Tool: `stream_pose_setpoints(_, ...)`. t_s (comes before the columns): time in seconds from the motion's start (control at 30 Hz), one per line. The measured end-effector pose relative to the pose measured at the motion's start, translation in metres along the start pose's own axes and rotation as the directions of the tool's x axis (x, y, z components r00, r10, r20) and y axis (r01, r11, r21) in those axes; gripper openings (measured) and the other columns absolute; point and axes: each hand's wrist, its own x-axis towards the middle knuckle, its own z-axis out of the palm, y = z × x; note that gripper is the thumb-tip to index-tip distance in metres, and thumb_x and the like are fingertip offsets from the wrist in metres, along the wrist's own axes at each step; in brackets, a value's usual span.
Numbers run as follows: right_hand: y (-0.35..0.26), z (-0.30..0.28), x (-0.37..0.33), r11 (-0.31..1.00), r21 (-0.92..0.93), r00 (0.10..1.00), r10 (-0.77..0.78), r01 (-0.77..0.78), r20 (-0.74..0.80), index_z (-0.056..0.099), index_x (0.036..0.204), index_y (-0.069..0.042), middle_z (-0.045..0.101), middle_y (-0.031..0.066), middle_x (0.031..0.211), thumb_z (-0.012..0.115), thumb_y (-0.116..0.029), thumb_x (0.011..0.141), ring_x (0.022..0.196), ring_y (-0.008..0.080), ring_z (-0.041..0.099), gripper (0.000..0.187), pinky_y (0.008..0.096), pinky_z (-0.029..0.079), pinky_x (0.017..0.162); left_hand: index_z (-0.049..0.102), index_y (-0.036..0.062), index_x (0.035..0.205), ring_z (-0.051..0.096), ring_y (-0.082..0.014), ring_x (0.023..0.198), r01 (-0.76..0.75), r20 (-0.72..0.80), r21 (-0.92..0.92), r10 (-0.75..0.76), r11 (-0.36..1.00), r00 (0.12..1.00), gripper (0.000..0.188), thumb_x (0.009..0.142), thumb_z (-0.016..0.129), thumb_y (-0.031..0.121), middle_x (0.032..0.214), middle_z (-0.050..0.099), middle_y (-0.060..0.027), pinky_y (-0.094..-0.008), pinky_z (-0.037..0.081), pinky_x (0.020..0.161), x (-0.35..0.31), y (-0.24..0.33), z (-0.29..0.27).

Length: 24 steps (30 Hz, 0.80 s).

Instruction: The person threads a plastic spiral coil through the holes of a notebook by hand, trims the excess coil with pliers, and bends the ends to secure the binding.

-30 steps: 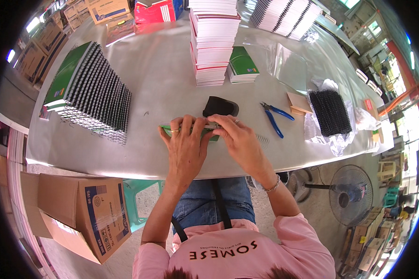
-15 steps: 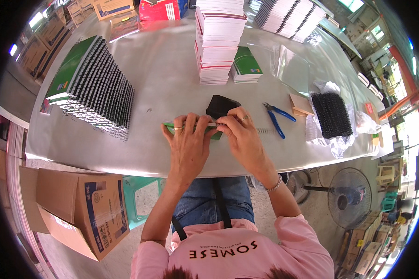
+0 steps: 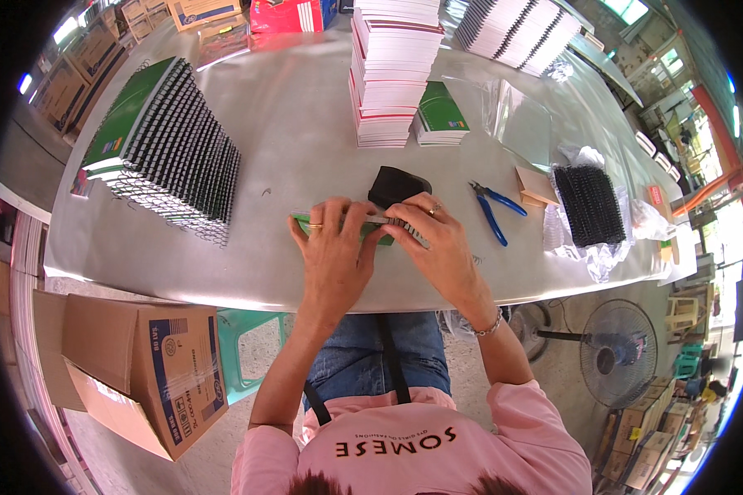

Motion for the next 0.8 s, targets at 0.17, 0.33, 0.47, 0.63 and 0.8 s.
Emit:
stream_pose_setpoints(0.17,-0.001,0.0,0.0,1.0,-0.018,1.0,-0.007,0.008,0.025,0.063,0.097,-0.002,0.06,0.011,0.098,0.071,-0.007,0.084,0.093,0.0313,0.059,0.016,0.0408,0.049,0.079,0.051,0.0072,0.128,0.044,-0.0343,0.117,0.112,-0.302,-0.293,-0.203,0.95,0.932,0.073,0.066,0.089,0.016,0.123,0.045,-0.0162,-0.0471,0.033,0.101,-0.001,0.0,0.003)
stream_pose_setpoints(0.33,0.002,-0.007,0.001,0.979,0.171,0.987,0.085,-0.109,0.137,0.059,0.105,-0.003,0.059,0.0128,0.098,0.066,-0.011,0.09,0.093,0.033,0.058,0.018,0.0407,0.048,0.08,0.046,0.0012,0.118,0.047,-0.0319,0.103,0.167,-0.197,-0.303,-0.233,0.938,0.952,0.074,0.064,0.093,0.019,0.109,0.045,-0.0138,-0.0437,0.041,0.089,-0.007,-0.024,0.008)
stream_pose_setpoints(0.47,0.029,-0.027,0.019,0.97,-0.006,0.949,0.238,-0.242,0.208,0.049,0.121,-0.004,0.057,0.019,0.102,0.06,-0.022,0.097,0.095,0.0384,0.057,0.031,0.0443,0.047,0.083,0.044,0.0001,0.105,0.046,-0.0275,0.093,0.16,-0.153,-0.364,-0.228,0.917,0.962,0.066,0.064,0.092,0.02,0.1,0.043,-0.0097,-0.0382,0.042,0.084,-0.006,-0.035,0.003)
stream_pose_setpoints(0.63,0.058,0.001,0.03,0.951,-0.269,0.952,0.214,-0.152,0.219,0.042,0.133,-0.002,0.051,0.0306,0.126,0.065,-0.031,0.095,0.112,0.0469,0.05,0.053,0.0497,0.044,0.095,0.044,0.0012,0.105,0.044,-0.023,0.092,0.102,-0.067,-0.35,-0.134,0.931,0.989,0.071,0.06,0.094,0.022,0.101,0.041,-0.0079,-0.0359,0.041,0.084,-0.005,-0.047,-0.011)
stream_pose_setpoints(0.8,0.059,0.023,0.024,0.946,-0.299,0.963,0.187,-0.124,0.193,0.036,0.139,-0.005,0.031,0.0363,0.145,0.073,-0.03,0.088,0.129,0.0562,0.036,0.068,0.051,0.039,0.105,0.04,0.0006,0.12,0.046,-0.028,0.103,0.118,-0.014,-0.447,-0.139,0.886,0.99,0.089,0.056,0.096,0.025,0.113,0.041,-0.0126,-0.0398,0.042,0.091,-0.011,-0.054,-0.003)
